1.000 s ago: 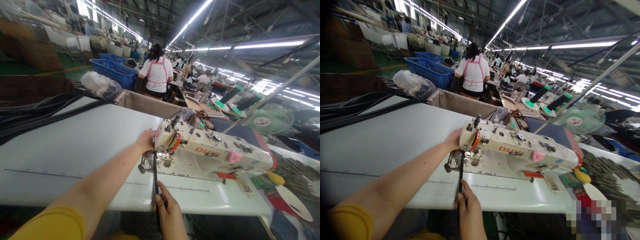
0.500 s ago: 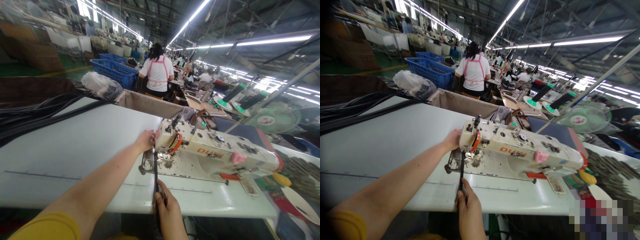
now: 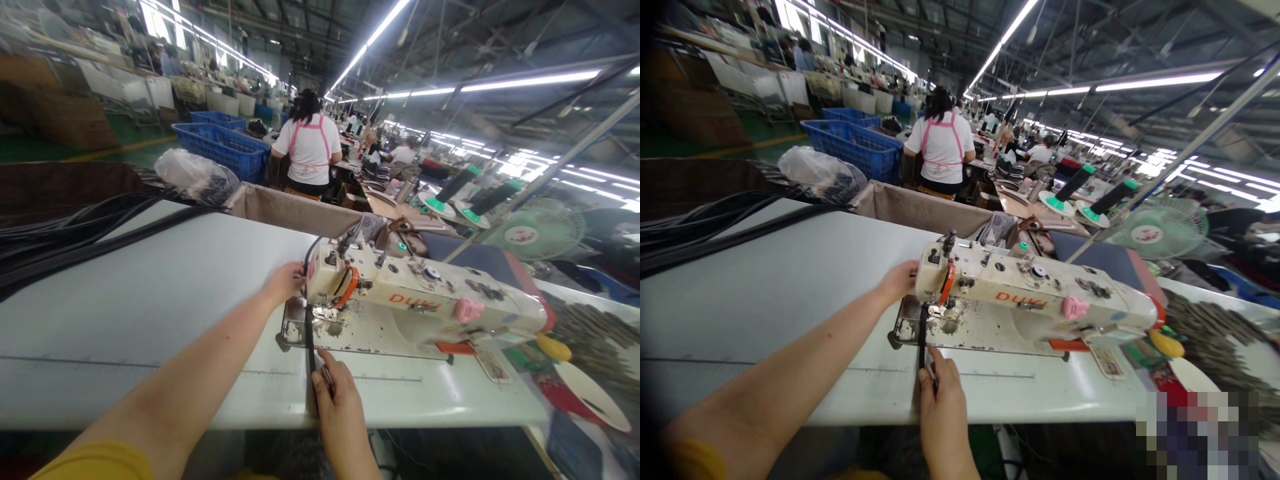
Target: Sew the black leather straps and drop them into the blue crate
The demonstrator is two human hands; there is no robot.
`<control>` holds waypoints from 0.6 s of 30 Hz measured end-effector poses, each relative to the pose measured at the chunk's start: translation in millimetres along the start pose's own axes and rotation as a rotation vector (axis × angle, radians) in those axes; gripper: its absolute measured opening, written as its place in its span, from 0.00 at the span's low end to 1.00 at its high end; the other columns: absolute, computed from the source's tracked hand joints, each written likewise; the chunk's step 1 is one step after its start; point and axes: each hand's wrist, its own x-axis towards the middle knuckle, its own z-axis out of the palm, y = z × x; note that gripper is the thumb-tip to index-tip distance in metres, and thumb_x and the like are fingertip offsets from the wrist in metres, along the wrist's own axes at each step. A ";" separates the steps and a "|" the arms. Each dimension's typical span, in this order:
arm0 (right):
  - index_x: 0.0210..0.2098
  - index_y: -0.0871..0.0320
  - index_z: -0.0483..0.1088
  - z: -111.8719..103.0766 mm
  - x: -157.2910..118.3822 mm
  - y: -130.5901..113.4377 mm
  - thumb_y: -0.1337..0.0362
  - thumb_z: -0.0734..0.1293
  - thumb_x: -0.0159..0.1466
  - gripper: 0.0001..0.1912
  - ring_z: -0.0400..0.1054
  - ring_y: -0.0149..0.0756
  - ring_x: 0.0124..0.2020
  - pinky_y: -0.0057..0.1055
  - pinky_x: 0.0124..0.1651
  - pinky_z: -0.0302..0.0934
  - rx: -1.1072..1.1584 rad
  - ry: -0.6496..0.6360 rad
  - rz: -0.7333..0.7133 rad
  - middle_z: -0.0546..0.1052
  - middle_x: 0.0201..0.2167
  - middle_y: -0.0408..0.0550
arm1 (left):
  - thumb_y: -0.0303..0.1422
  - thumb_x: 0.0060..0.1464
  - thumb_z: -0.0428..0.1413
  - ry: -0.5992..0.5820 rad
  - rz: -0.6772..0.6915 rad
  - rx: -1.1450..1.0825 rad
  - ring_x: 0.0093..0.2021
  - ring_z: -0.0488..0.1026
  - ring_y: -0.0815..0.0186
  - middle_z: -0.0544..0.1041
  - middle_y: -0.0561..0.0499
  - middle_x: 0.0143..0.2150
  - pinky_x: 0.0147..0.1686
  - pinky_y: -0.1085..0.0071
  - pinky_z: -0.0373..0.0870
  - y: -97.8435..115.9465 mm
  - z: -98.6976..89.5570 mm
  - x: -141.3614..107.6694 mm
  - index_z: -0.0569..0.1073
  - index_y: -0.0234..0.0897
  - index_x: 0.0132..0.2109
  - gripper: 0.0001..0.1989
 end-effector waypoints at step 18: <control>0.38 0.55 0.71 15.4 -0.7 -40.2 0.43 0.61 0.72 0.22 0.66 0.35 0.31 0.31 0.35 0.60 0.289 -0.167 -0.087 0.73 0.30 0.44 | 0.52 0.46 0.66 0.194 -0.280 -0.638 0.45 0.79 0.57 0.82 0.48 0.38 0.49 0.63 0.74 12.1 -36.9 -107.1 0.74 0.37 0.37 0.23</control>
